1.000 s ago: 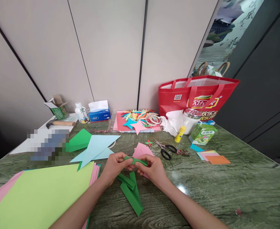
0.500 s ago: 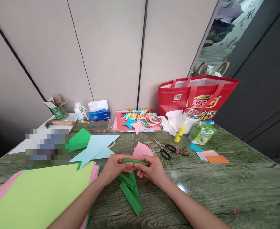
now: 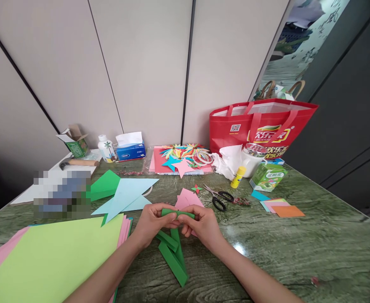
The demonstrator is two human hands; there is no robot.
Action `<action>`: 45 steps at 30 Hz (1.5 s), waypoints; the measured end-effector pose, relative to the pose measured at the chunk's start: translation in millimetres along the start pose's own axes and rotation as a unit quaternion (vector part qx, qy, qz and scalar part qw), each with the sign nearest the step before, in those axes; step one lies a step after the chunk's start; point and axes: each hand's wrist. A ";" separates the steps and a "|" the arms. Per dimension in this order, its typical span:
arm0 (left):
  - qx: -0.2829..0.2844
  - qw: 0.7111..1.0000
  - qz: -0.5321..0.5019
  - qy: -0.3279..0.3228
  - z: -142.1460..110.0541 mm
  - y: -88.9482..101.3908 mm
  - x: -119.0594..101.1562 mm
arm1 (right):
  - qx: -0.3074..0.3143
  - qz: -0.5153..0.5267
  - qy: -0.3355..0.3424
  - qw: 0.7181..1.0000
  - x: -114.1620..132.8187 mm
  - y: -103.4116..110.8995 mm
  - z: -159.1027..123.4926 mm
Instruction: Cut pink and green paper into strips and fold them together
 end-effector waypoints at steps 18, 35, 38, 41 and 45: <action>-0.026 1.000 -0.003 -0.007 3.6 7.3 -0.2 | 0.045 0.078 -0.041 0.995 0.2 6.5 6.3; -0.015 1.000 0.017 0.018 -1.1 -6.9 -2.8 | 0.029 -0.093 0.030 0.995 -2.0 3.4 1.6; -0.001 0.999 0.024 0.029 -1.5 -6.6 -2.1 | 0.033 -0.111 0.025 0.993 -3.7 3.3 0.7; -0.003 0.999 0.034 0.036 0.0 -3.4 -1.0 | 0.039 -0.106 0.014 0.994 -7.0 4.8 2.5; -0.015 0.999 0.031 0.025 2.7 0.5 0.6 | 0.050 -0.066 0.006 0.997 -7.6 5.7 5.1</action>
Point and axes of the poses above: each hand's wrist, its own z-axis towards the middle knuckle, its own y-axis out of the back of the hand, x = y × z, and after that the axes turned 1 degree about -y, right-handed
